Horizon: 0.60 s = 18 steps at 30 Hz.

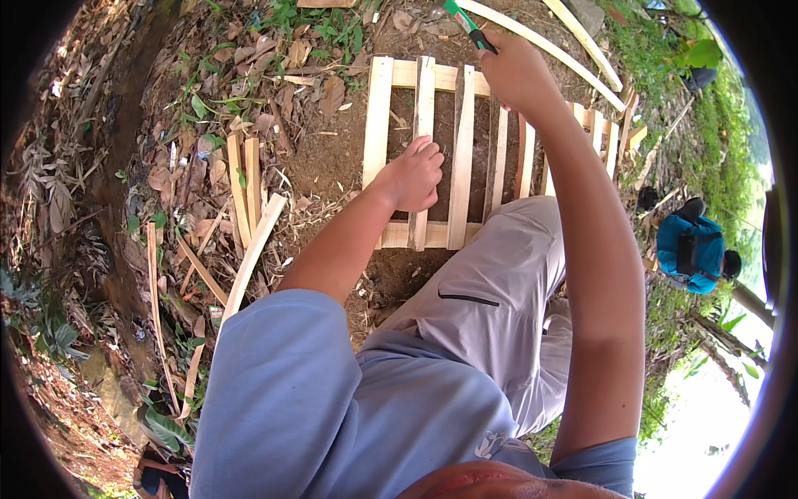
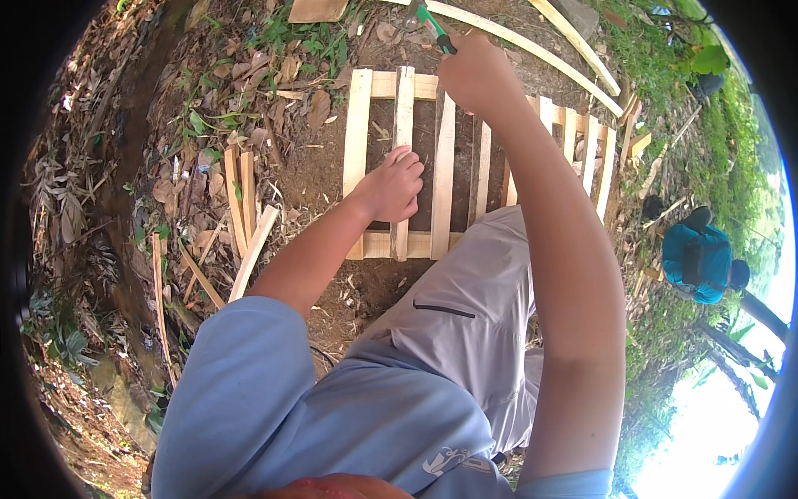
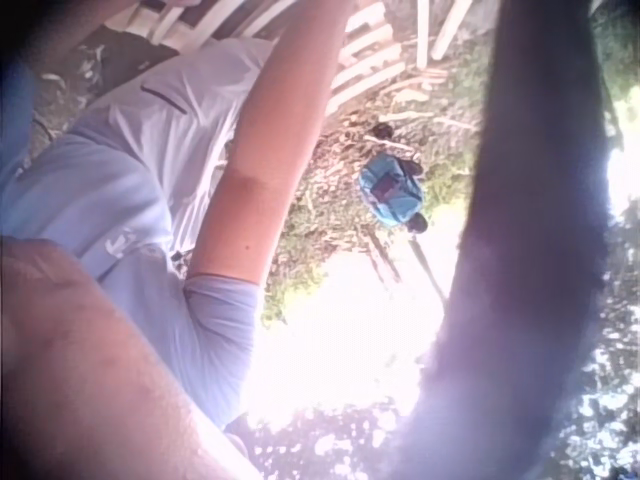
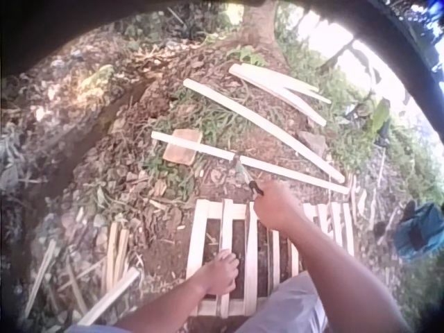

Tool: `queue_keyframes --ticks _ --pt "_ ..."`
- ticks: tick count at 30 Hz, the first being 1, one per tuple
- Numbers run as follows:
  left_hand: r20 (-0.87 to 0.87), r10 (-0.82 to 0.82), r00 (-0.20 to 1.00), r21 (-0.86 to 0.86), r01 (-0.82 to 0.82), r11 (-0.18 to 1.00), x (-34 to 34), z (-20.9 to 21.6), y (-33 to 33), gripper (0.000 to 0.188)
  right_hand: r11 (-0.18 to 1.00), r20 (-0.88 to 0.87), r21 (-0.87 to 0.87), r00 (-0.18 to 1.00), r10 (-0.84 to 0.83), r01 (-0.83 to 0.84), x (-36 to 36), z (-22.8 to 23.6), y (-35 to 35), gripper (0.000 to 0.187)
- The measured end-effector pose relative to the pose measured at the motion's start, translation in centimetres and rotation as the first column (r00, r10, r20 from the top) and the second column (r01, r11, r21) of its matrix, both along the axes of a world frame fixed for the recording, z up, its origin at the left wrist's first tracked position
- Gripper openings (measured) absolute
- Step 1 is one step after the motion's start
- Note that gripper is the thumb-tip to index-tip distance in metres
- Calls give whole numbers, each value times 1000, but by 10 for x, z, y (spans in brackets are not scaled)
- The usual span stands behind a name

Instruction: The person sits on the ground and assembles a wooden frame by nailing slats to a base. They use a hammer to drive nails into the wood, securing the pieces together. The person occasionally adjusts the frame and retrieves nails from a green bag.

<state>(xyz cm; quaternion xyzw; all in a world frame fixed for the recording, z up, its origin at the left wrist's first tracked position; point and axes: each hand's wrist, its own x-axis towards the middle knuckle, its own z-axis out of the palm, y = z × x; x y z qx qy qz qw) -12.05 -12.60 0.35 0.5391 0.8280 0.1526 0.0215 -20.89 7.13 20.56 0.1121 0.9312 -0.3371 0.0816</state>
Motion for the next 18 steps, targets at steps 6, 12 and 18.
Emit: queue_keyframes --ticks 6,12,18 --pt "4 -1 1000 -3 1 1000 0 1 1 24 999 45 -31 998 -39 41 -6 -56 2 36" --pt "25 -7 1000 -51 8 999 0 1 3 25 998 38 -54 999 -37 39 -15 -70 -7 27" --pt "59 -2 998 -78 7 997 -1 -2 1 26 987 -124 162 992 37 -17 19 -21 -6 35"
